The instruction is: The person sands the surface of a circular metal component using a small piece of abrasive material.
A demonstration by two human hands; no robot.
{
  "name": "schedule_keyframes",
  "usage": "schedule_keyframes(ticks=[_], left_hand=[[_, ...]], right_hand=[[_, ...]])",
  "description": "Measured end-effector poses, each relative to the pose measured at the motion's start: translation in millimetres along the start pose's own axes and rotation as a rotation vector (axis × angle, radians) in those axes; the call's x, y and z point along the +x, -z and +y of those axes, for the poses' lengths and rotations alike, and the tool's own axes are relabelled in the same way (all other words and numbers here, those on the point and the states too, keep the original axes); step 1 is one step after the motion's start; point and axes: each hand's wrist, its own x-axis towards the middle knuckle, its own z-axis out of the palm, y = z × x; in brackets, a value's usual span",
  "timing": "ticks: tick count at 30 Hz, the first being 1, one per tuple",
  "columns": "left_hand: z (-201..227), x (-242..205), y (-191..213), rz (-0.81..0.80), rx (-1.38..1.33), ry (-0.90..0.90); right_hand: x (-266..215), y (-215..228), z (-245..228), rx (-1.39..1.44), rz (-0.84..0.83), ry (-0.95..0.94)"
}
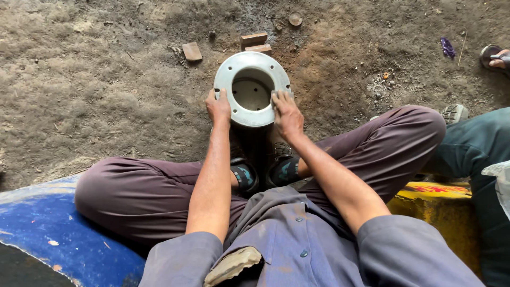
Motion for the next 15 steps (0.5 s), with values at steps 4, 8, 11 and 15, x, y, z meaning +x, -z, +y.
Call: schedule_keyframes(ticks=[4, 8, 11, 15], left_hand=[[5, 5, 8, -0.07, -0.148, 0.049], [4, 9, 10, -0.088, -0.158, 0.068], [8, 8, 18, -0.113, -0.175, 0.024], [36, 3, 39, -0.166, 0.258, 0.059]], right_hand=[[-31, -18, -28, -0.049, -0.017, 0.116], [-40, -27, -65, -0.022, -0.114, 0.296], [-31, -11, -59, 0.098, -0.123, 0.233], [-8, 15, -13, 0.08, -0.121, -0.02]])
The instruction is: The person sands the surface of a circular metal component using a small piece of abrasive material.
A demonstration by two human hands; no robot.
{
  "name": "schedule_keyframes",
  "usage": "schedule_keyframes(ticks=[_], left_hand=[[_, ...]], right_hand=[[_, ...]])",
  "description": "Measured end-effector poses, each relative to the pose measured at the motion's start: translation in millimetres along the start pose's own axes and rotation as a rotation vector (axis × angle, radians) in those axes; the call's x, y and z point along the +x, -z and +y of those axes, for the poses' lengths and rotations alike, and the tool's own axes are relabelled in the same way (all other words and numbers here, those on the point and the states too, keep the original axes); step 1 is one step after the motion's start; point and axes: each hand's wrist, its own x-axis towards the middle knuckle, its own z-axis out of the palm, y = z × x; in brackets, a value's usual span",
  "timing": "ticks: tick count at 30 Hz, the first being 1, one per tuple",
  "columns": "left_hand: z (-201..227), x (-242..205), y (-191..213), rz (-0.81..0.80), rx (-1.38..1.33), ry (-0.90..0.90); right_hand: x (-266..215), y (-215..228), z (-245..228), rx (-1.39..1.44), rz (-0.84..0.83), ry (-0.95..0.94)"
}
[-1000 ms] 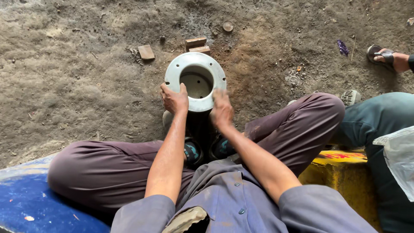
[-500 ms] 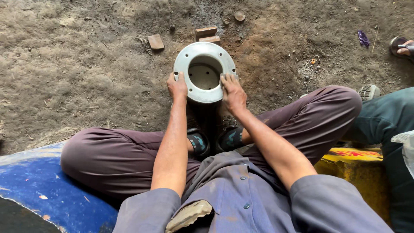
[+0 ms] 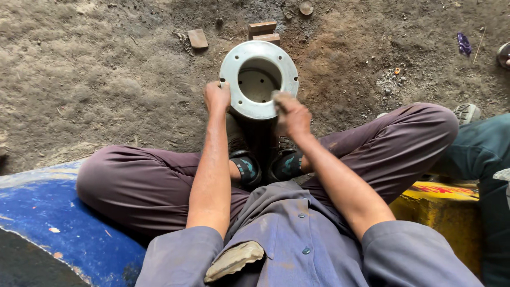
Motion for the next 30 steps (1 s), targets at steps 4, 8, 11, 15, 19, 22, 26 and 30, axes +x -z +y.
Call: schedule_keyframes(ticks=[4, 8, 11, 15, 19, 22, 26, 30], left_hand=[[27, -4, 16, 0.01, 0.322, 0.05], [36, -8, 23, 0.015, 0.344, 0.066], [36, -5, 28, -0.01, 0.34, 0.04], [25, -2, 25, -0.054, 0.343, 0.067], [23, 7, 19, -0.058, 0.359, 0.126], [28, 12, 16, -0.057, 0.366, 0.147], [31, 11, 23, -0.083, 0.327, 0.184], [26, 8, 23, -0.087, 0.321, 0.117]], right_hand=[[-3, -14, 17, 0.071, 0.154, 0.052], [-13, -47, -19, -0.06, 0.0, 0.153], [-2, -59, -53, -0.1, -0.034, 0.311], [11, -52, -72, -0.056, -0.062, 0.393], [-6, -30, -62, -0.101, -0.116, 0.472], [-17, -27, -49, -0.216, -0.136, 0.516], [-7, -35, -53, -0.236, -0.141, 0.536], [30, -52, -68, -0.116, -0.185, 0.527]])
